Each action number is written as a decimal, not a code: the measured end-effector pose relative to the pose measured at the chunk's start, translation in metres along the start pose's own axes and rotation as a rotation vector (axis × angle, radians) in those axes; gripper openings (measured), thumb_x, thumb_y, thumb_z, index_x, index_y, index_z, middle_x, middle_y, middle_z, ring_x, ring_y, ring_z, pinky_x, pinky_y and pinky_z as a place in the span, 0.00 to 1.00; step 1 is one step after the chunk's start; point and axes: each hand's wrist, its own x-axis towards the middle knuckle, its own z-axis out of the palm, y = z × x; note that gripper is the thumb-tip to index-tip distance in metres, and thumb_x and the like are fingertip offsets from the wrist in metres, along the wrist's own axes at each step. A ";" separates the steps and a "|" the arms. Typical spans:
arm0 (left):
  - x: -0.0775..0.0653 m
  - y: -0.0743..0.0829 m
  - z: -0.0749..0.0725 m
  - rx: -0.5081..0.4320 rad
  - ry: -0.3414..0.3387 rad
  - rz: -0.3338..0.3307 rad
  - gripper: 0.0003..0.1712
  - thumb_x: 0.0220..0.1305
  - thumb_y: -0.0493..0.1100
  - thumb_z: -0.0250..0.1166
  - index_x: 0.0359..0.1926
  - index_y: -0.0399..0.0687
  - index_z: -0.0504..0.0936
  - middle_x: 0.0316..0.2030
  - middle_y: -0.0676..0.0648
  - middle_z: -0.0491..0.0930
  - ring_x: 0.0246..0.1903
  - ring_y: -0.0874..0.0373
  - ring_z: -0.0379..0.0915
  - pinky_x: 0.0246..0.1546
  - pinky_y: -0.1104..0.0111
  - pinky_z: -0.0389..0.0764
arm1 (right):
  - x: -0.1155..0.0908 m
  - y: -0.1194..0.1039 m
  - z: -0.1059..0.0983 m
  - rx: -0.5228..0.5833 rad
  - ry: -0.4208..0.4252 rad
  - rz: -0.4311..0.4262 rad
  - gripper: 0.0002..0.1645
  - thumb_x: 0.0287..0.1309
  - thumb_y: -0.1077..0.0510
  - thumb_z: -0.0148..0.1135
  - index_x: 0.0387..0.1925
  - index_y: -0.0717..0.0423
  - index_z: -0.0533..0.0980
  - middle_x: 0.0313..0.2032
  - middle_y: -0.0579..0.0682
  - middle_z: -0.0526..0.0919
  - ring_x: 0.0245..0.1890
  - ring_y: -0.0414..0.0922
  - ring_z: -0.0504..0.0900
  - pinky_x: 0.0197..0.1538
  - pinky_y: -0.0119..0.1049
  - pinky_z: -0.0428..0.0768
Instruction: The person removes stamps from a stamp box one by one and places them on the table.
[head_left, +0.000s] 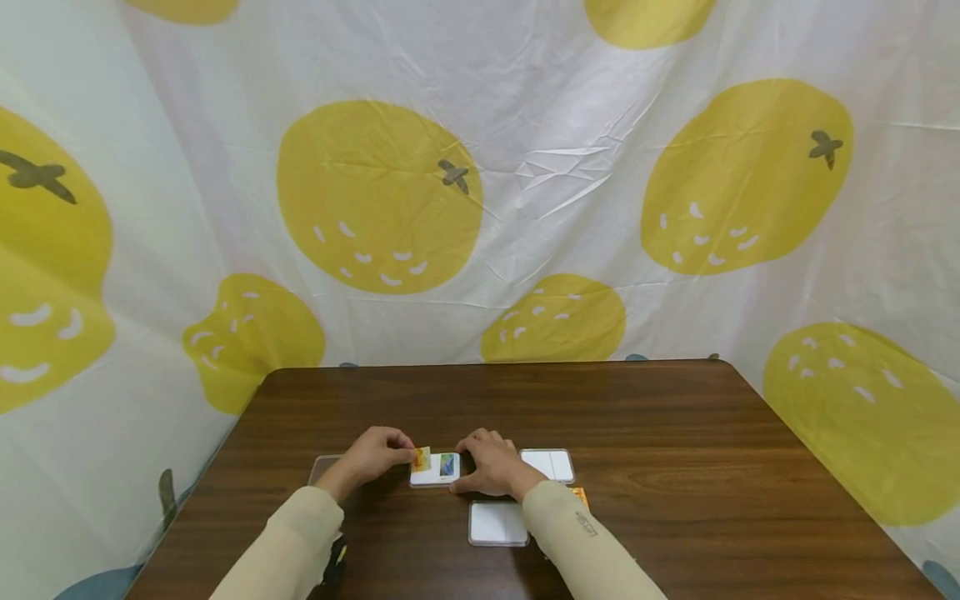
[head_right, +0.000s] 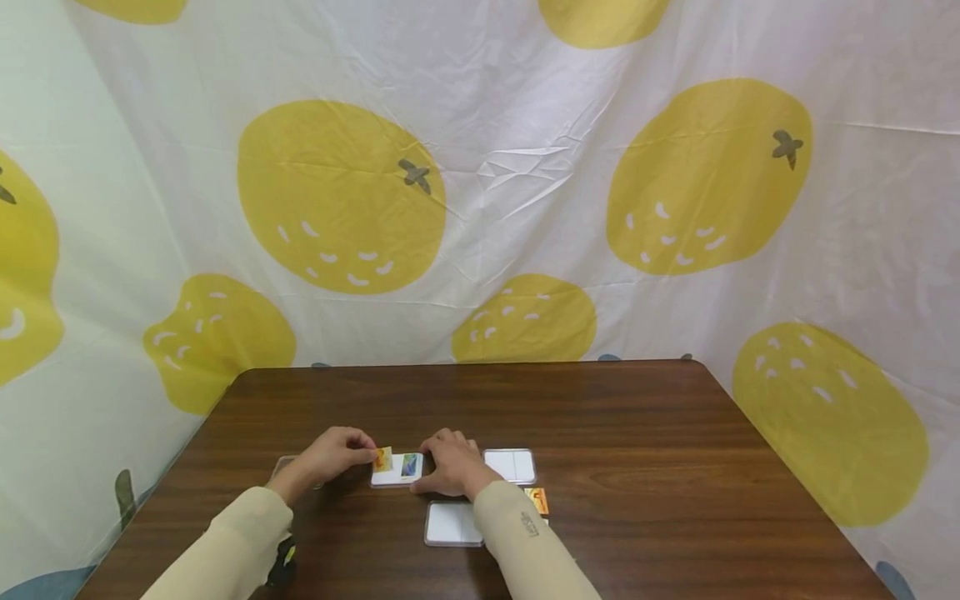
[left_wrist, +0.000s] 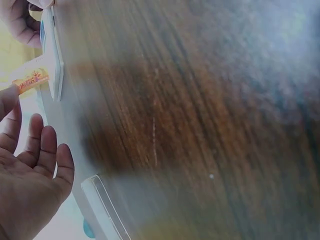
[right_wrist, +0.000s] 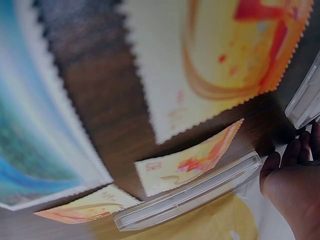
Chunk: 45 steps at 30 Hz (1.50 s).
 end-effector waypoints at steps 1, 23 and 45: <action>-0.001 0.000 -0.001 -0.006 0.001 0.002 0.04 0.60 0.38 0.70 0.31 0.42 0.85 0.33 0.51 0.80 0.34 0.55 0.69 0.37 0.63 0.70 | 0.000 0.000 0.000 0.000 -0.001 0.000 0.36 0.51 0.36 0.73 0.57 0.49 0.76 0.59 0.51 0.72 0.61 0.51 0.68 0.61 0.51 0.65; -0.007 -0.002 -0.014 -0.077 -0.059 -0.058 0.04 0.63 0.38 0.68 0.32 0.41 0.84 0.33 0.50 0.80 0.34 0.55 0.69 0.35 0.64 0.69 | -0.002 -0.001 -0.002 0.006 -0.001 -0.001 0.35 0.51 0.38 0.73 0.57 0.49 0.76 0.59 0.51 0.73 0.62 0.51 0.68 0.61 0.51 0.65; -0.022 -0.006 -0.018 -0.062 -0.150 -0.048 0.05 0.62 0.39 0.68 0.33 0.40 0.84 0.34 0.51 0.81 0.36 0.56 0.71 0.42 0.62 0.70 | -0.002 0.000 0.000 -0.003 0.016 -0.012 0.35 0.50 0.38 0.74 0.57 0.49 0.77 0.59 0.51 0.73 0.61 0.51 0.68 0.61 0.51 0.65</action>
